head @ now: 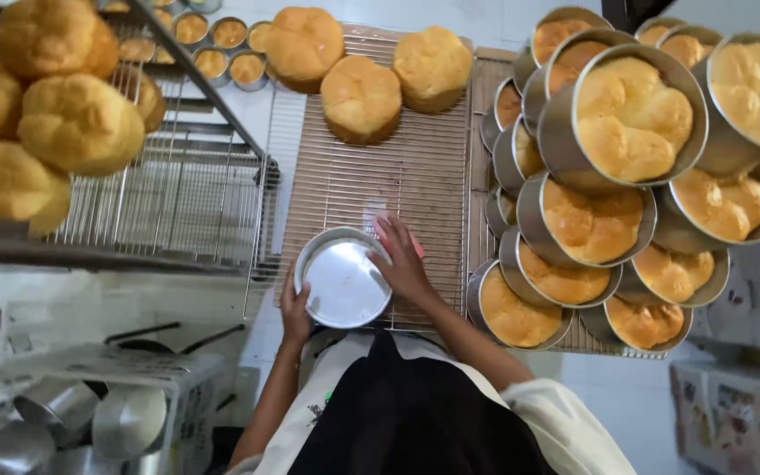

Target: The person uses a spatula to loosen and remove fresh bread from metal baking tins, placing the loaves onto cooling racks.

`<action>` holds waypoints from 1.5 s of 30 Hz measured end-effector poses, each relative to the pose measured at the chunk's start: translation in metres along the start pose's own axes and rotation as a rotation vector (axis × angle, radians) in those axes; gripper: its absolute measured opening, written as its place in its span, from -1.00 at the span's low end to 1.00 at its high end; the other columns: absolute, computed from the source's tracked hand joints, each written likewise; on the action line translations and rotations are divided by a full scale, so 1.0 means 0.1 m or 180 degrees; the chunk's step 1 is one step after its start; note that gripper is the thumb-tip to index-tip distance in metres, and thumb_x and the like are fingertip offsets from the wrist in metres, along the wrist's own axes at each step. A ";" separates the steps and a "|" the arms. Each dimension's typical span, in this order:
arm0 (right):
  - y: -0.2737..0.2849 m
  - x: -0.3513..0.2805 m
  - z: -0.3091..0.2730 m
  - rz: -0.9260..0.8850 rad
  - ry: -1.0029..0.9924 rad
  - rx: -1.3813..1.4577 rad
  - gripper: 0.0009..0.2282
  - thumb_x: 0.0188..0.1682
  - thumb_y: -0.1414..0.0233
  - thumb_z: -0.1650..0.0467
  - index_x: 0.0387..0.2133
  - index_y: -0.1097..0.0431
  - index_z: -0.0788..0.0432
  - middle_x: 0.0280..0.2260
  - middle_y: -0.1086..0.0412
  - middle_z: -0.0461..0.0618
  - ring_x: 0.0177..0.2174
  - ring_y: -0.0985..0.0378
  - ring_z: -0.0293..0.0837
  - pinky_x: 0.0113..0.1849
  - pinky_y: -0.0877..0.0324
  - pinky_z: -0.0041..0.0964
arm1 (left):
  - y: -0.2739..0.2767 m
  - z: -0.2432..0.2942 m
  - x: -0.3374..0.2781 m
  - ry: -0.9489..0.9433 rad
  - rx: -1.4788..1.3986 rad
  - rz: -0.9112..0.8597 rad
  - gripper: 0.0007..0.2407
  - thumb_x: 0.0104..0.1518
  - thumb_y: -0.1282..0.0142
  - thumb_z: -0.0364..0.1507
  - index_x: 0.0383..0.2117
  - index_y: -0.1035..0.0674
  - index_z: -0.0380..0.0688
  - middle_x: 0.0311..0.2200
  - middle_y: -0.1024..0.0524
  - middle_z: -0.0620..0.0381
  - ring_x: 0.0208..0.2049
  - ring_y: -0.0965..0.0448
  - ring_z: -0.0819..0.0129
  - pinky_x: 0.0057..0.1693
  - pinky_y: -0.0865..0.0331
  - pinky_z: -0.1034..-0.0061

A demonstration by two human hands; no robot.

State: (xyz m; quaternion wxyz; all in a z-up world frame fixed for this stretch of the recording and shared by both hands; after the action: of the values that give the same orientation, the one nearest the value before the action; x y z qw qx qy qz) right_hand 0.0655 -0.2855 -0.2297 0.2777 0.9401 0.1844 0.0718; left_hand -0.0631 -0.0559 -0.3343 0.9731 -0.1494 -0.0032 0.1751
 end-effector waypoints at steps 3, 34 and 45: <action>-0.12 -0.34 0.01 -0.0106 -0.0068 0.0196 -0.33 0.01 -0.16 0.29 0.36 -0.02 0.22 0.35 -0.02 0.25 0.31 -0.10 0.13 0.24 -0.10 -0.04 | -0.15 -0.11 0.06 0.0458 -0.0155 0.0335 -0.55 0.31 0.07 -0.45 0.33 -0.28 -0.31 0.25 -0.34 -0.12 0.24 -0.33 0.19 0.32 -0.18 0.36; -5.73 -1.33 -2.67 -0.4356 0.3188 -0.0951 -0.78 -0.16 -0.23 0.35 -0.22 -0.59 0.01 0.25 -0.21 0.18 0.02 -0.42 0.27 0.01 -0.38 0.06 | 5.02 0.27 -3.11 -0.0563 0.0408 0.4396 -0.63 0.26 -0.07 -0.60 0.22 -0.47 -0.30 0.12 -0.55 0.00 0.13 -0.51 0.34 0.25 -0.33 0.51; -6.06 -1.15 -2.05 -0.3741 0.3337 -0.1164 -0.68 -0.11 -0.12 0.45 -0.04 -0.48 0.16 0.09 -0.36 0.29 0.00 -0.46 0.26 0.04 -0.37 0.04 | 4.93 -0.07 -2.86 0.0417 0.2370 0.4025 -0.31 0.14 -0.27 -0.45 0.39 -0.14 -0.27 0.31 -0.26 -0.36 0.30 -0.31 -0.21 0.32 -0.25 0.22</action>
State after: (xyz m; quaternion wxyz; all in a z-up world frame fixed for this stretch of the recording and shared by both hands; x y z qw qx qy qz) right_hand -0.2749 0.2436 -0.3943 0.2969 0.4732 0.7400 0.3747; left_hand -0.4988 0.2847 -0.4713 0.6709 0.2074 0.2013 0.6829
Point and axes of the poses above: each hand's wrist, its own x-axis towards the middle knuckle, its own y-axis out of the back of the hand, z = x × y, the point moved 4 cm from there along x, towards the middle knuckle
